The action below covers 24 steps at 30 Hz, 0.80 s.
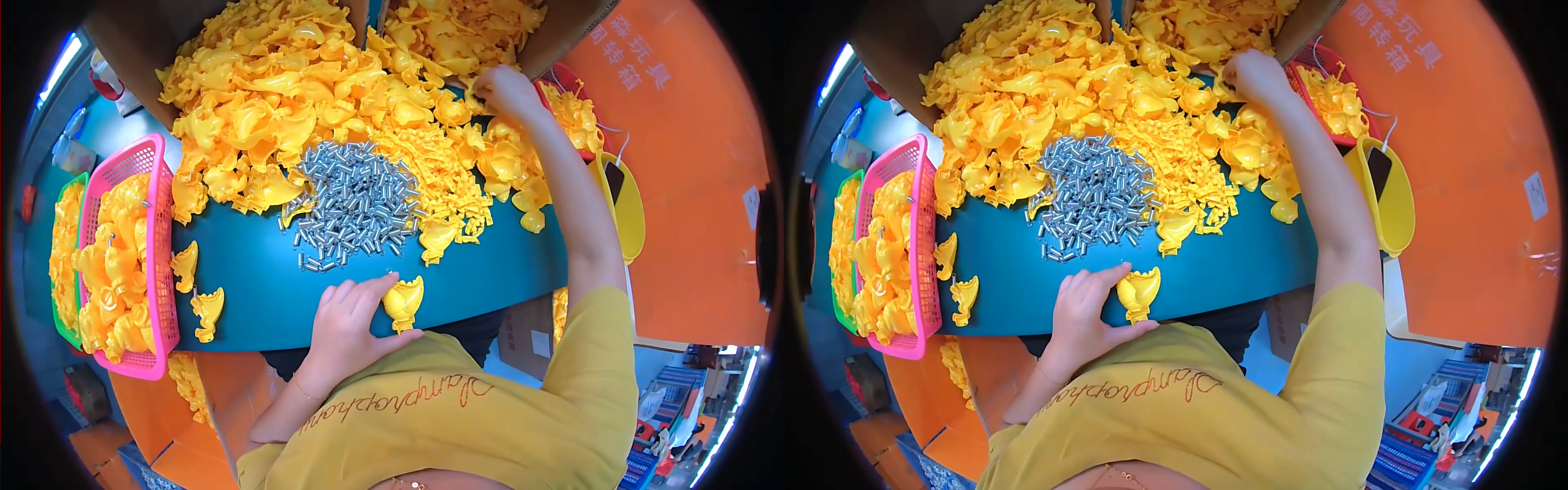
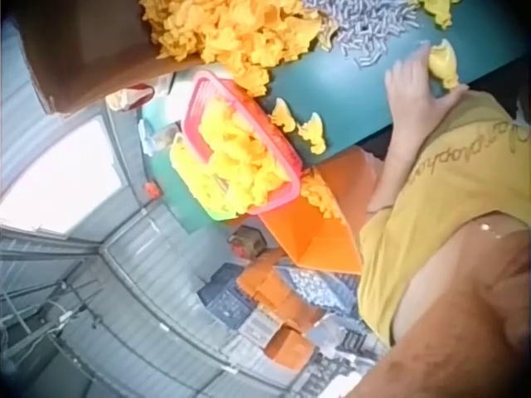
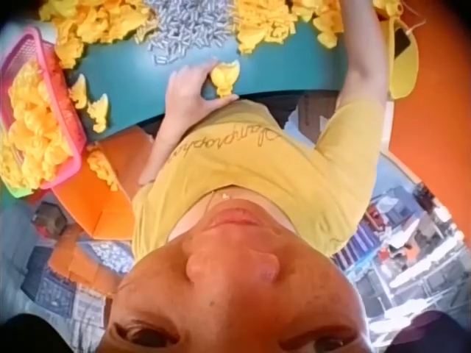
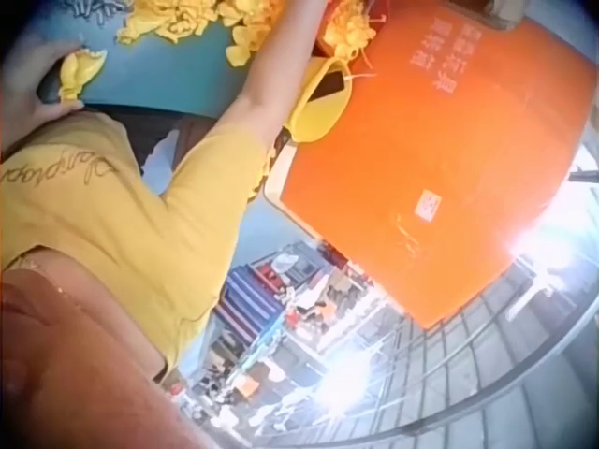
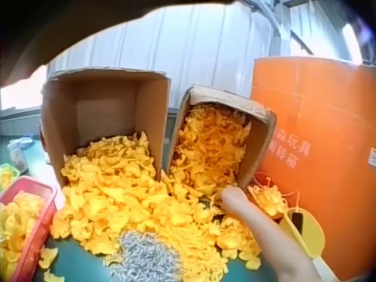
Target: Assembling yellow plastic toy ducks by snapping head and body components together at a factory workbench.
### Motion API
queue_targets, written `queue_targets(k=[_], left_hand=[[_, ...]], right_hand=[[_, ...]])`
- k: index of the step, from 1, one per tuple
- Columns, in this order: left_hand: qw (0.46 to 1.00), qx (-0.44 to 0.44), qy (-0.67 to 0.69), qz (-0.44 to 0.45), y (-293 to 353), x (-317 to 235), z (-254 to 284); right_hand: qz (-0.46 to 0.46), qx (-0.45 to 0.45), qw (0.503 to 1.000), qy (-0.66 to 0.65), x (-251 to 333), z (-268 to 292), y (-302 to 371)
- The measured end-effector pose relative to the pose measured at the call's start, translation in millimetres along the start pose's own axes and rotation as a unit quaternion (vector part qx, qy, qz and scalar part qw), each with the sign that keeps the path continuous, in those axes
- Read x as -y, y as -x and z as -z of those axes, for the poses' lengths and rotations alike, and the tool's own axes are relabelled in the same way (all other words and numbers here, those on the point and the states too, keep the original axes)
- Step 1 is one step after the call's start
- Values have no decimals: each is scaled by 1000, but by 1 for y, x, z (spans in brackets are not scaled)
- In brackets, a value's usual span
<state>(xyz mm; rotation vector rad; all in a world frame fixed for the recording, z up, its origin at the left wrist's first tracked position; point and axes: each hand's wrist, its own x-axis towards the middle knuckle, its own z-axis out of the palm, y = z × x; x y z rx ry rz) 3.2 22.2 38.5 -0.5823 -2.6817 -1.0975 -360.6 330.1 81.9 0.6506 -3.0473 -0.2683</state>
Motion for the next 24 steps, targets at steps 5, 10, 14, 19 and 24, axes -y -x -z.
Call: queue_targets(k=[5,10,14,19,24], left_hand=[[1000,-3,7,12,4,-2,3],[1000,10,16,19,3,3,0],[1000,13,7,2,0,2,0],[1000,3,-2,7,1,4,-3],[1000,1,3,22,4,2,-1]], right_hand=[[-18,-265,866,-424,39,25,83],[-186,-6,566,-803,118,21,238],[-253,15,550,-796,147,-14,303],[-185,-70,852,-484,158,3,317],[-82,-31,865,-495,170,-9,313]])
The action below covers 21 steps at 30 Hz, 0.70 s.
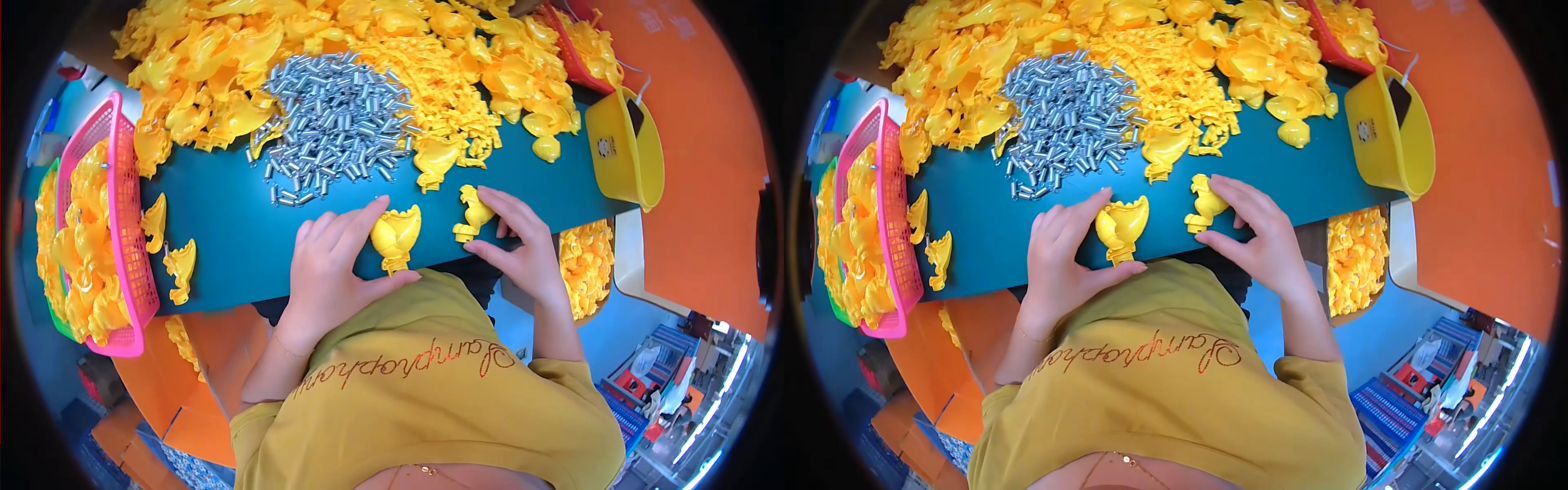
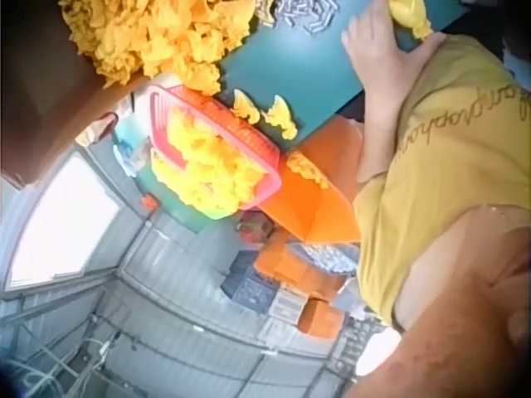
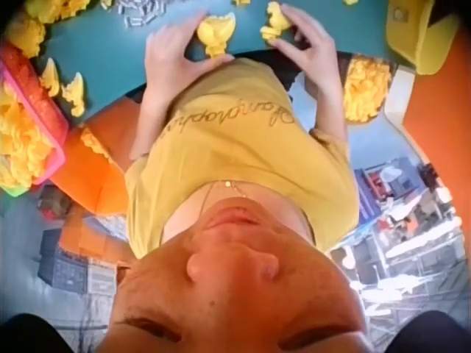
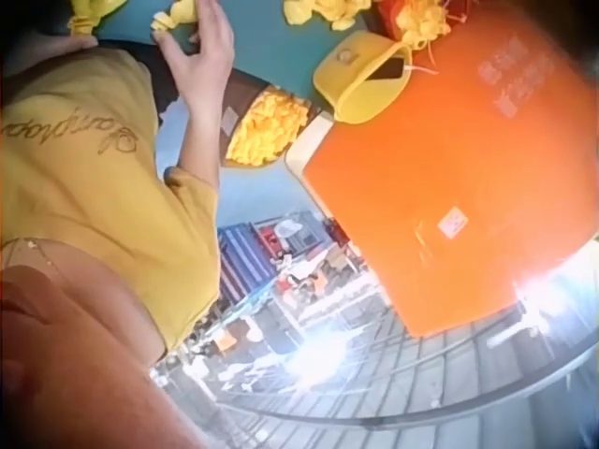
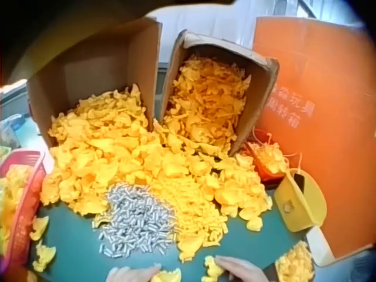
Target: Assembling yellow plastic toy ducks by snapping head and body components together at a factory workbench.
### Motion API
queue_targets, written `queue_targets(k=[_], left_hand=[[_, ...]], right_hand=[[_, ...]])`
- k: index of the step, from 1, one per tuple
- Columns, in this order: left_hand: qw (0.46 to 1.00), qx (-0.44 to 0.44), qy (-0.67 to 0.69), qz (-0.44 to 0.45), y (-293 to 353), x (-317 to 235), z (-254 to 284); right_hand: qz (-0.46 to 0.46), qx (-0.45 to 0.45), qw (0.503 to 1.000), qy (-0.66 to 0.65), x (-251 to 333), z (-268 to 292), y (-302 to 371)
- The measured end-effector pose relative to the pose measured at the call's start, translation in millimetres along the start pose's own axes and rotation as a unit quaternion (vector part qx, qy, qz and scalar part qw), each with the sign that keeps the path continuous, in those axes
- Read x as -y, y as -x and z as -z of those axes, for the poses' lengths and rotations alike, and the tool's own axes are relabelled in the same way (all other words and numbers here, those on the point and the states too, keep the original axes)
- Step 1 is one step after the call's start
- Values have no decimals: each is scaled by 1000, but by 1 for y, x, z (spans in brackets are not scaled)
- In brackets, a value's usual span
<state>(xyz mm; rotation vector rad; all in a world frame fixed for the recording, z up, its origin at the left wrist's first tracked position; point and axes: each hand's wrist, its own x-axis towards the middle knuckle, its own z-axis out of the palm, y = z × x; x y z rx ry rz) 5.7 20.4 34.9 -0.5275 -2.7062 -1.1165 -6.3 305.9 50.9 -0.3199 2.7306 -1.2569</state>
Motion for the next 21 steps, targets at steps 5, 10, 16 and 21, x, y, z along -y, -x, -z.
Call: queue_targets(k=[5,10,16,21], left_hand=[[1000,17,21,2,-1,1,1],[999,23,21,5,1,4,2],[999,19,35,4,2,7,0],[999,12,41,-1,3,9,-1]], right_hand=[[75,45,982,-169,14,-25,-1],[195,89,972,-93,20,-46,-23],[216,90,971,-52,19,-48,-26],[228,94,969,10,23,-44,-24]])
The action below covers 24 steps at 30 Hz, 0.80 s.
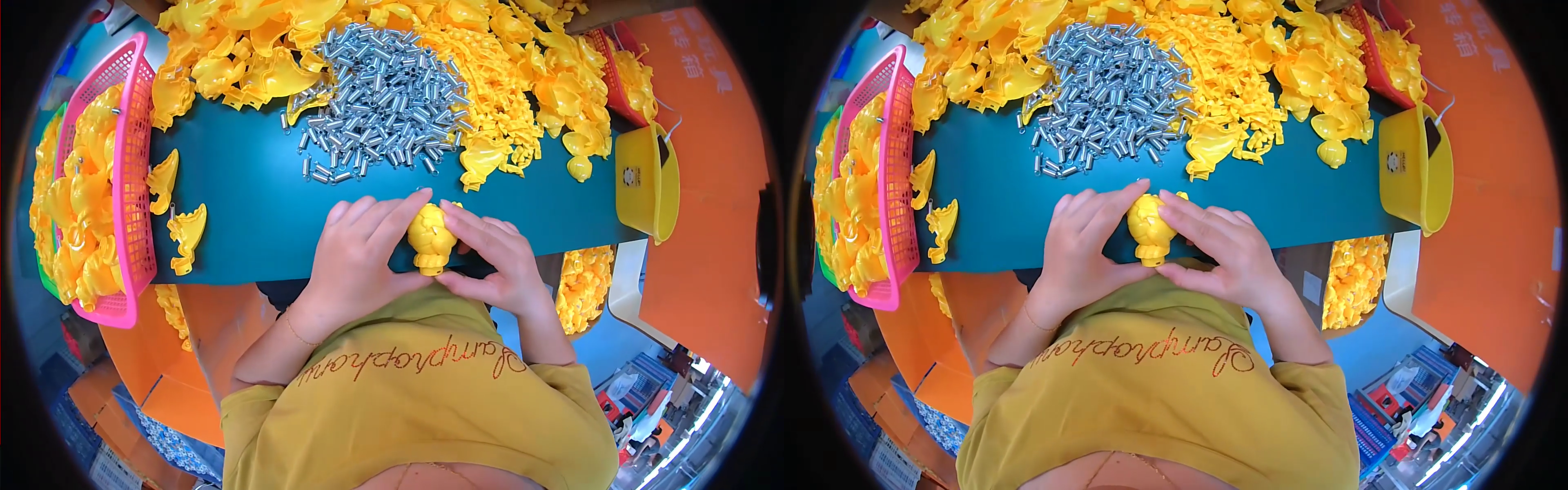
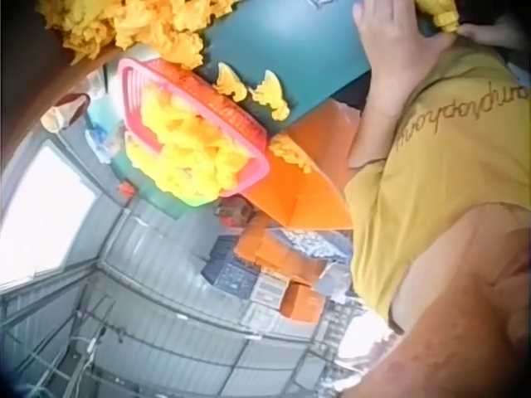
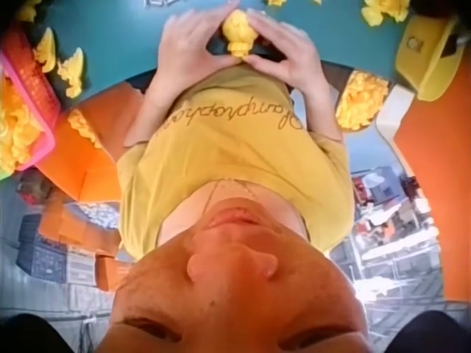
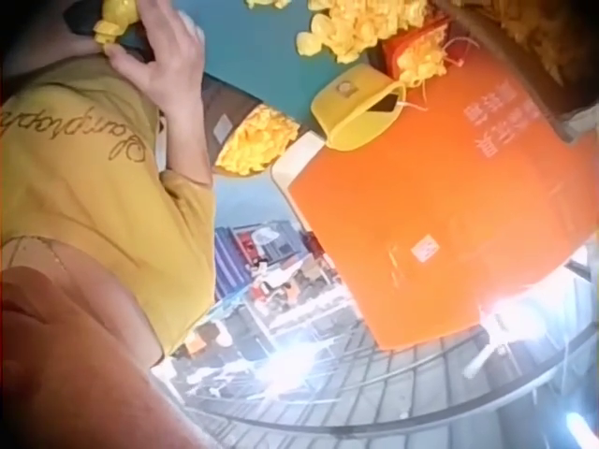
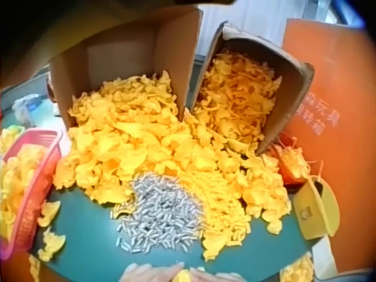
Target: Assembling yellow plastic toy ducks by snapping head and body components together at a factory workbench.
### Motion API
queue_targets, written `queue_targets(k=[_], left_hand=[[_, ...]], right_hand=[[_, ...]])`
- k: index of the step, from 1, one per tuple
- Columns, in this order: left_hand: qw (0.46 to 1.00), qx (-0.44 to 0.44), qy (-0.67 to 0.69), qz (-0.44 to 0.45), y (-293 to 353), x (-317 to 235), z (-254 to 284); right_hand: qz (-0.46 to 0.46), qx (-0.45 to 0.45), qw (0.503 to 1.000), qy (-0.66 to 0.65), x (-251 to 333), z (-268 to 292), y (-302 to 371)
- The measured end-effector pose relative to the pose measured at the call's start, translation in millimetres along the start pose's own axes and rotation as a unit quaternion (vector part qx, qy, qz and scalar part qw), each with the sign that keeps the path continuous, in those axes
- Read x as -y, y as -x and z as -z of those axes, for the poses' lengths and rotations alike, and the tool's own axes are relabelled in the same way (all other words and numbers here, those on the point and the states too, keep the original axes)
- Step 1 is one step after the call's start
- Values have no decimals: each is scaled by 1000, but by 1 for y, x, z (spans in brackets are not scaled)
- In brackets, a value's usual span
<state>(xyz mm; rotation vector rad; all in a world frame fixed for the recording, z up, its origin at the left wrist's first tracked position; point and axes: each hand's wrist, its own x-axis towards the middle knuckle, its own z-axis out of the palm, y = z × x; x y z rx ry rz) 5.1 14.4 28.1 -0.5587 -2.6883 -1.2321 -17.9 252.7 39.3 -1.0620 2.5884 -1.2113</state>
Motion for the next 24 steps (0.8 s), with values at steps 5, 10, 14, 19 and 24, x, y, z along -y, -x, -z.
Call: queue_targets(k=[5,10,14,19,24], left_hand=[[1000,-20,-2,-1,1,0,-3],[999,-32,4,-4,1,0,-5],[999,-31,11,-1,0,2,-5],[999,-40,19,0,-1,1,-4],[999,-31,16,-8,-1,2,-5]], right_hand=[[1,12,998,66,6,9,-3],[3,23,998,62,5,9,-2],[21,48,992,112,11,11,-9],[13,69,991,117,11,15,-11],[-17,89,991,101,12,17,-8]])
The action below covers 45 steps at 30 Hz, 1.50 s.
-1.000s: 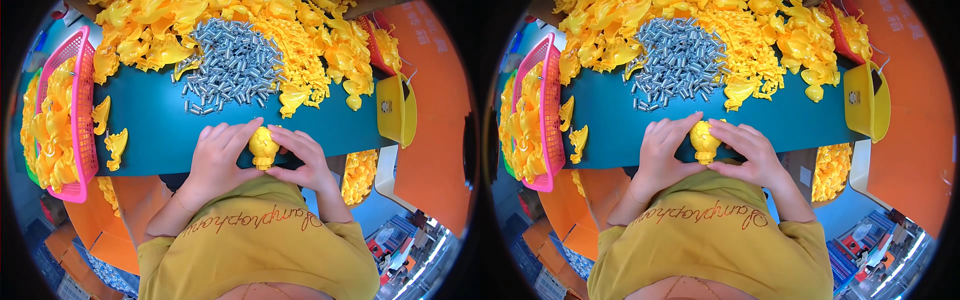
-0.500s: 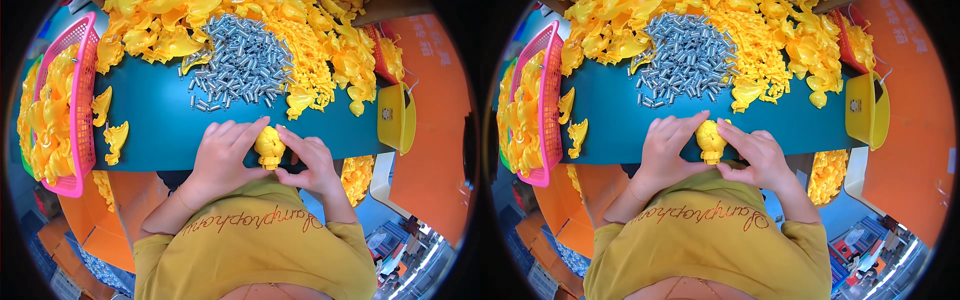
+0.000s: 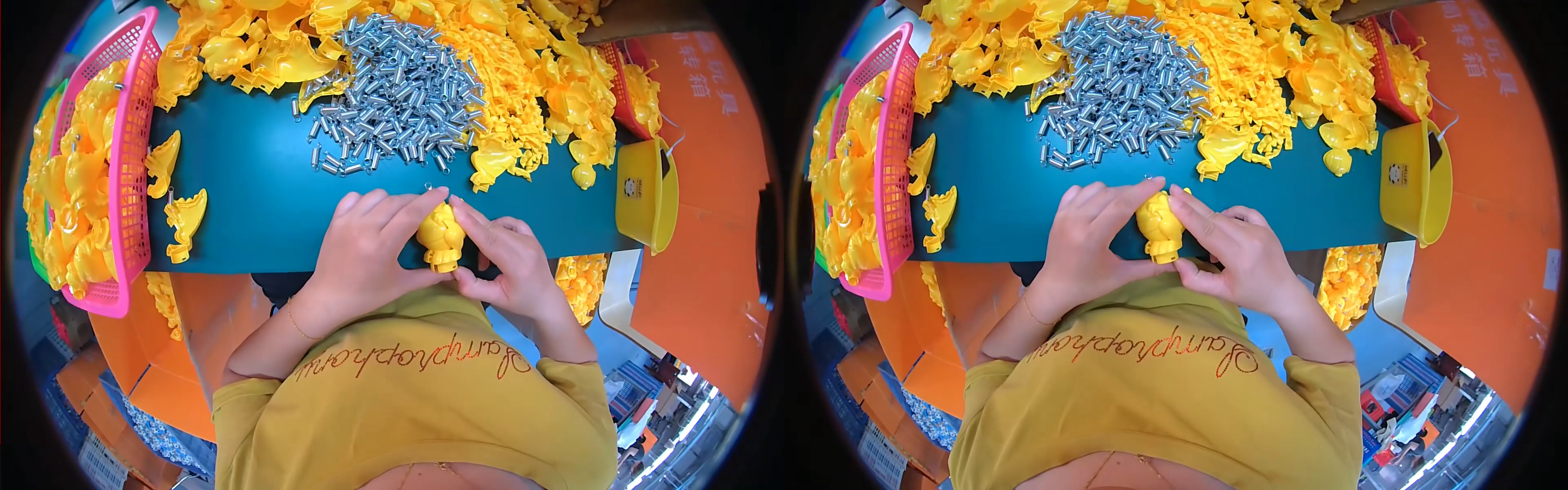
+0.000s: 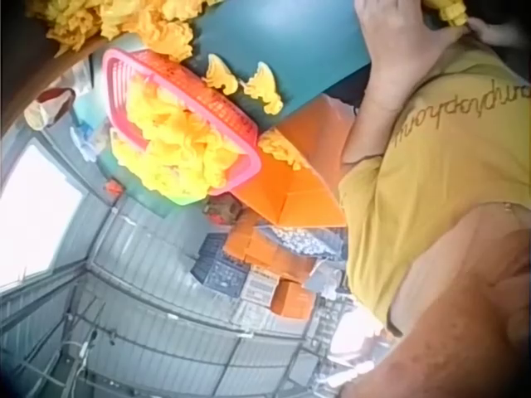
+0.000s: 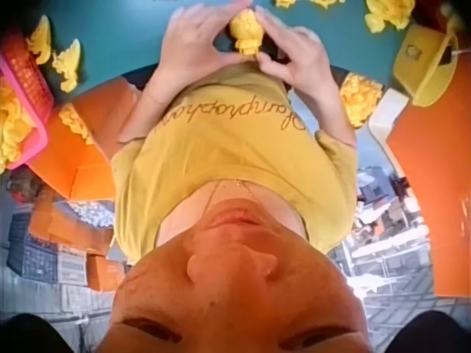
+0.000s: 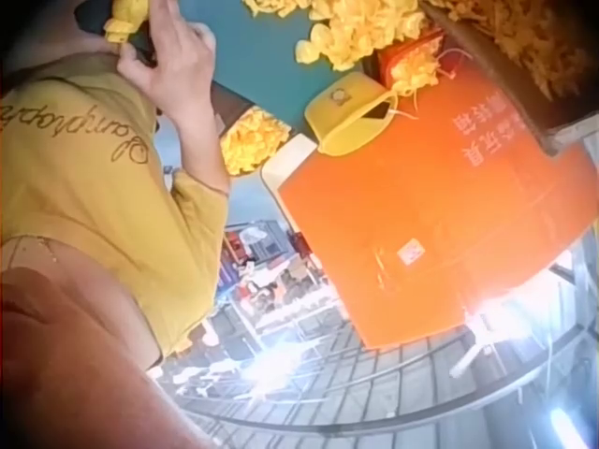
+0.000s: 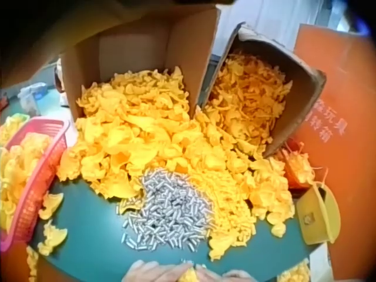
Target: Assembling yellow plastic toy ducks by snapping head and body components together at a factory workbench.
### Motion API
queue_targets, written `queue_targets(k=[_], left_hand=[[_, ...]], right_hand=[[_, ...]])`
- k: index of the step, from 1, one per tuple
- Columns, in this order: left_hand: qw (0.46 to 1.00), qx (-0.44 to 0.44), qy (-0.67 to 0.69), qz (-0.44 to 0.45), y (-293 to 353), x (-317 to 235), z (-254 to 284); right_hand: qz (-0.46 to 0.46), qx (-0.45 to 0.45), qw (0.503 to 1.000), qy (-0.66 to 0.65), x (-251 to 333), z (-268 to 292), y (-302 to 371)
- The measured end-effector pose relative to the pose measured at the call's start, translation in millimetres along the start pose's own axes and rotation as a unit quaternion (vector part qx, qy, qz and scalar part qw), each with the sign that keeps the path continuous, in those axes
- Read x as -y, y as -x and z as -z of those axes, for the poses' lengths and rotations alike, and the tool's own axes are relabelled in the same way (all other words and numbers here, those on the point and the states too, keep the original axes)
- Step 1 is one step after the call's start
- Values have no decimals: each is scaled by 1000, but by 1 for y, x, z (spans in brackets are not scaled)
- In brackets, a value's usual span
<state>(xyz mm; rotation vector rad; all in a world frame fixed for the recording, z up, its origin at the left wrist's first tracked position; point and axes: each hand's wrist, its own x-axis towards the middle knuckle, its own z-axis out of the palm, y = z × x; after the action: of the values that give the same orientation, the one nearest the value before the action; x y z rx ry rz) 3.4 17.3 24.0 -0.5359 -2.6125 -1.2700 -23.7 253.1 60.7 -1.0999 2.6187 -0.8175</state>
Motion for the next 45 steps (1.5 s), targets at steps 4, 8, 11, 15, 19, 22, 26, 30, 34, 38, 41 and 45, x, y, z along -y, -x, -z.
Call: queue_targets(k=[4,8,11,15,19,22,26,30,34,38,41,45], left_hand=[[1000,-4,-8,-2,1,-2,-1],[1000,-10,-5,2,2,-1,-1],[1000,-9,-2,1,1,-1,-1],[1000,-9,1,-3,0,-3,1],[1000,-7,10,-21,1,1,-1],[1000,-17,7,-22,4,2,-2],[999,8,53,-8,2,-2,8],[992,39,105,53,7,-4,11],[991,34,123,31,9,-2,10],[998,4,67,-17,9,3,6],[999,10,45,-16,9,6,7],[999,-4,33,0,8,6,5]], right_hand=[[13,-19,1000,-18,-1,-2,1],[37,-35,998,20,-1,-8,3],[31,-31,997,63,4,-7,4],[6,-4,999,39,7,-5,4],[-21,-17,999,39,9,-12,6],[-24,-43,998,30,12,-16,6],[-25,-57,998,23,12,-19,4],[-2,-95,995,-2,5,-30,6],[-44,-66,982,-173,1,-28,4],[13,-69,989,-129,0,-19,-2],[-12,-79,991,-107,3,-19,0],[2,-123,985,-121,0,-30,9]])
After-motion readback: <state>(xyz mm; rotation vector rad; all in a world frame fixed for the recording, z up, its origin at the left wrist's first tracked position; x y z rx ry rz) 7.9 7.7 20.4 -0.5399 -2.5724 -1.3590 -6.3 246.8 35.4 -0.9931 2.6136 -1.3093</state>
